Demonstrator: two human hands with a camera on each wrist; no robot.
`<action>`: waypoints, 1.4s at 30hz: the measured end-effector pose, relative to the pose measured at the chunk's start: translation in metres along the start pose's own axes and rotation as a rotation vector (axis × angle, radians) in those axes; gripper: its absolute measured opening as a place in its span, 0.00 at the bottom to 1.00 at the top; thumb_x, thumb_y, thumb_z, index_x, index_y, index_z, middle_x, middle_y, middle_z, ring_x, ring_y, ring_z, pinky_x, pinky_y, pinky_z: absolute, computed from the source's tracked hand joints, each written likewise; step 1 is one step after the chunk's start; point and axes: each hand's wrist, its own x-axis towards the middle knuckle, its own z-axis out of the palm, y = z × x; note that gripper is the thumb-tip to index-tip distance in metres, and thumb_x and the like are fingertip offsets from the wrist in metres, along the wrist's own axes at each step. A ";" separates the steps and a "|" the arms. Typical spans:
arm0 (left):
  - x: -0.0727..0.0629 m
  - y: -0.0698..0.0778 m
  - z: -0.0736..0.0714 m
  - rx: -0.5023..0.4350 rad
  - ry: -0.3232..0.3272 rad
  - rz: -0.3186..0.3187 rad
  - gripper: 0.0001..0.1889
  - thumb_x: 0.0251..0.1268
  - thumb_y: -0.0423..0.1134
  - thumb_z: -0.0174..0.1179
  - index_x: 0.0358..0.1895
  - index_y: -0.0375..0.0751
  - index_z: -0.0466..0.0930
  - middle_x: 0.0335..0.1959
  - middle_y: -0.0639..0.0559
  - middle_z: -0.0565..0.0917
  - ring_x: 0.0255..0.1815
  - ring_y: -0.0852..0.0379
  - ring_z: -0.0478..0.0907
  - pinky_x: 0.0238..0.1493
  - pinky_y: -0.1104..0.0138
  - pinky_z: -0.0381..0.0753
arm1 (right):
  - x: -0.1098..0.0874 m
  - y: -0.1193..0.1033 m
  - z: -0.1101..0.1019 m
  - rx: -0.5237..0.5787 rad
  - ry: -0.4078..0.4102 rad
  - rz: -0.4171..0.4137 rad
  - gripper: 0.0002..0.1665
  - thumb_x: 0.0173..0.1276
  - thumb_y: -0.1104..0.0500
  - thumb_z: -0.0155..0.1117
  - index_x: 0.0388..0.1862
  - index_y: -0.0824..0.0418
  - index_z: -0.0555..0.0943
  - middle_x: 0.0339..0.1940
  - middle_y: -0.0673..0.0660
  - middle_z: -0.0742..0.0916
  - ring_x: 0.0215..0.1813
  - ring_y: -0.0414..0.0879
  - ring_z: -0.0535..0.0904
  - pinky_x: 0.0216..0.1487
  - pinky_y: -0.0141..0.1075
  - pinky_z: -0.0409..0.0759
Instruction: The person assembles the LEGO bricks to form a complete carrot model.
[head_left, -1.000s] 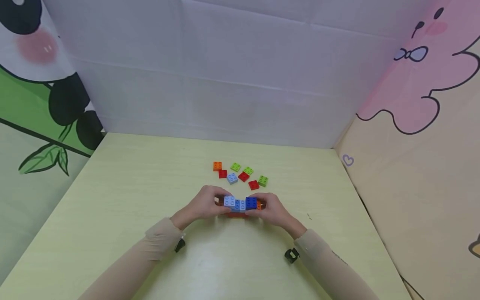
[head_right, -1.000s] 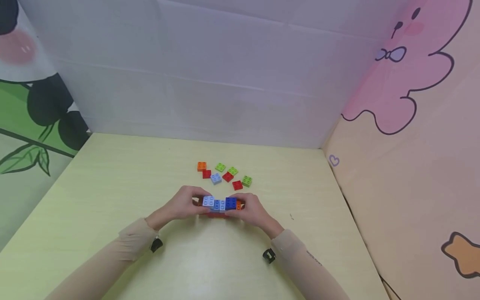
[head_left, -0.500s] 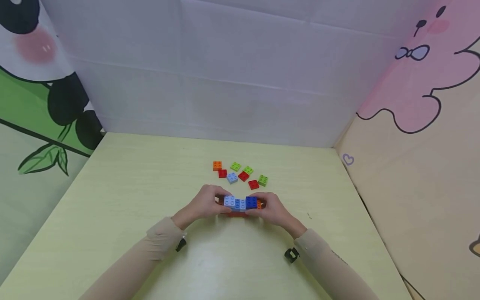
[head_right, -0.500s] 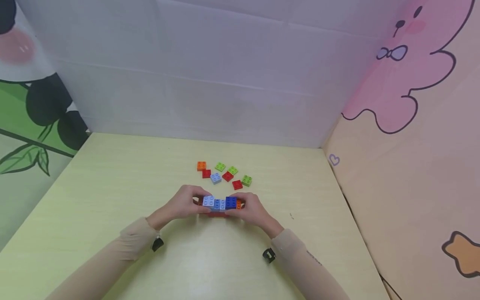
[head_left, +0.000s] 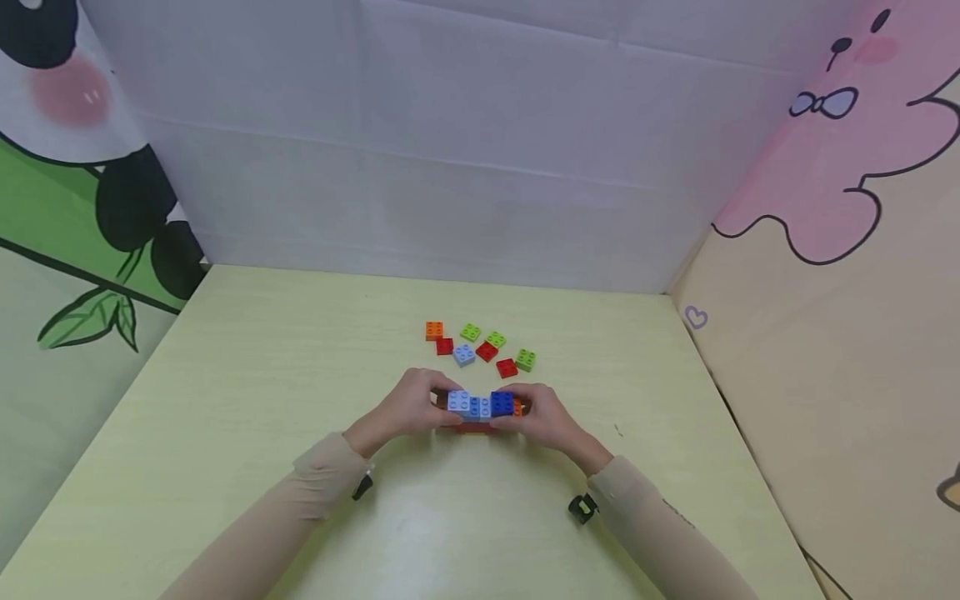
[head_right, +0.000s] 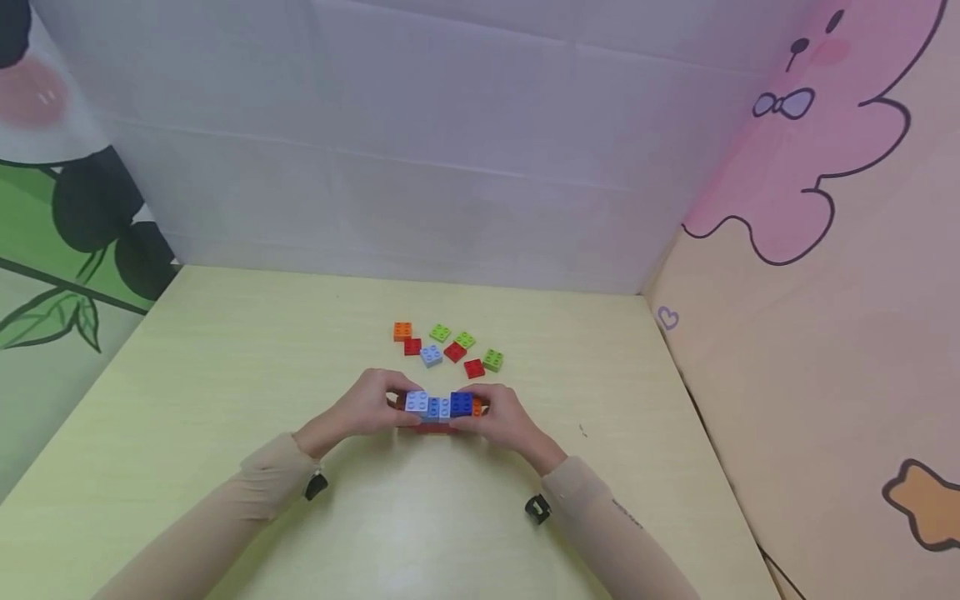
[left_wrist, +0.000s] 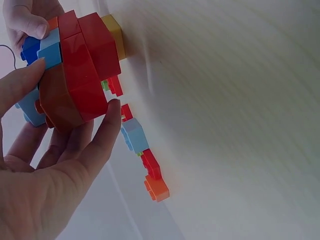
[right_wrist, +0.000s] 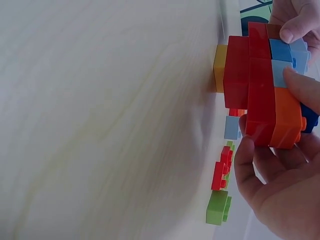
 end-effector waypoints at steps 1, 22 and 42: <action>0.000 0.000 0.000 -0.008 0.001 -0.006 0.16 0.50 0.38 0.74 0.45 0.47 0.86 0.34 0.60 0.80 0.39 0.56 0.74 0.38 0.66 0.77 | 0.000 0.000 0.000 0.002 0.000 0.003 0.27 0.56 0.48 0.74 0.55 0.52 0.81 0.47 0.46 0.82 0.44 0.46 0.75 0.45 0.39 0.75; 0.000 -0.008 0.011 -0.016 0.082 0.014 0.18 0.47 0.37 0.75 0.45 0.46 0.84 0.39 0.58 0.80 0.41 0.55 0.73 0.43 0.64 0.76 | -0.001 0.000 0.003 -0.009 0.012 -0.021 0.28 0.56 0.45 0.73 0.55 0.55 0.81 0.46 0.45 0.82 0.42 0.46 0.76 0.42 0.38 0.77; 0.000 -0.019 0.016 -0.125 0.114 -0.028 0.20 0.46 0.39 0.76 0.46 0.47 0.85 0.38 0.59 0.80 0.41 0.55 0.73 0.41 0.63 0.76 | 0.002 0.001 0.001 -0.050 -0.001 -0.016 0.28 0.54 0.43 0.74 0.53 0.51 0.81 0.44 0.44 0.82 0.43 0.44 0.77 0.43 0.38 0.77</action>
